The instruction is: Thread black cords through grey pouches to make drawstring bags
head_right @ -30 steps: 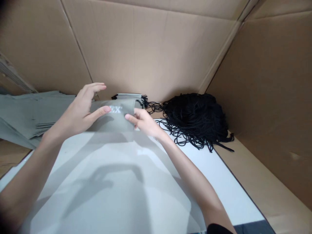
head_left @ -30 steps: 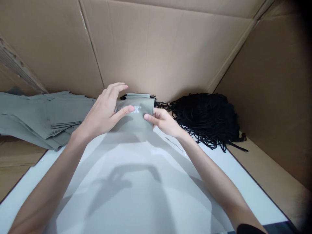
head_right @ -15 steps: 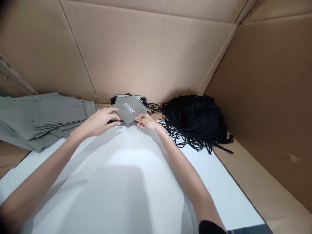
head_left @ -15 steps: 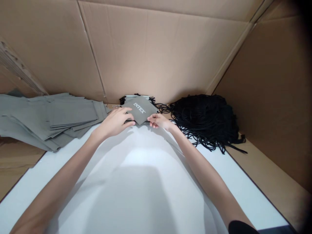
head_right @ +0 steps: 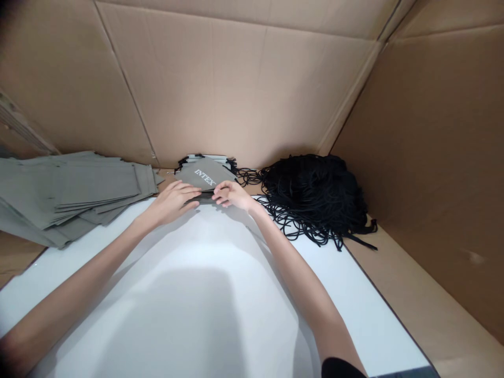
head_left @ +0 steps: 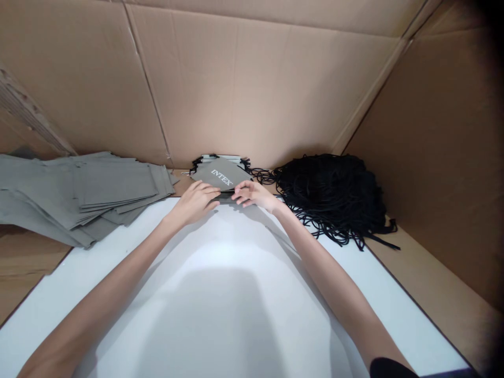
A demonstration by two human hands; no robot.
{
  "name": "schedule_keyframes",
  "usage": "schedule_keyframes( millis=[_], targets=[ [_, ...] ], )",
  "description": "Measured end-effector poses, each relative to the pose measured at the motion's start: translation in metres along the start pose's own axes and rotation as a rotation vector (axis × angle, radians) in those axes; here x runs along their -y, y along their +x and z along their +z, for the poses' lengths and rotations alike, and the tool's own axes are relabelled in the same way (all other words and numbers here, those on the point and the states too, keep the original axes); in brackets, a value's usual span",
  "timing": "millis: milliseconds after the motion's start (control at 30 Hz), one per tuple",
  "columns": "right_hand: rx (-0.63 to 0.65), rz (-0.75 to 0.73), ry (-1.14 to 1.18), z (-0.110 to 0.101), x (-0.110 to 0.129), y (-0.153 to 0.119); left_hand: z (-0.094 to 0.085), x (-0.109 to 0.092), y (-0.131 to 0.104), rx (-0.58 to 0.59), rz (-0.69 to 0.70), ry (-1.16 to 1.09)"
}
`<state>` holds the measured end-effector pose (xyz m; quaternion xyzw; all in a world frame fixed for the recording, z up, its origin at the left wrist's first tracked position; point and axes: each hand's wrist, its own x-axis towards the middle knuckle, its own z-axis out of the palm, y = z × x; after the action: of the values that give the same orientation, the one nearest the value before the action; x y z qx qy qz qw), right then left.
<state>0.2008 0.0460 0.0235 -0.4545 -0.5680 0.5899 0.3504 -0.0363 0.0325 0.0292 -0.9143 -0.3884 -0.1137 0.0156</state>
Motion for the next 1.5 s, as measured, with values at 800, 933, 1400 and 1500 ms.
schedule_keyframes(
  millis=[800,933,1400,1500],
  targets=[
    [-0.181,0.034,0.11,0.0,0.002,0.002,0.016,0.001,-0.011,-0.335,-0.095,-0.048],
    [-0.137,0.043,0.094,0.005,-0.002,0.003,0.032,-0.004,-0.011,-0.227,-0.018,-0.053],
    [0.033,-0.009,0.075,0.023,-0.03,0.014,0.052,0.011,0.003,-0.174,0.102,-0.092],
    [0.117,-0.039,0.065,0.029,-0.032,0.012,0.05,0.014,0.002,-0.21,0.092,-0.099]
  ],
)
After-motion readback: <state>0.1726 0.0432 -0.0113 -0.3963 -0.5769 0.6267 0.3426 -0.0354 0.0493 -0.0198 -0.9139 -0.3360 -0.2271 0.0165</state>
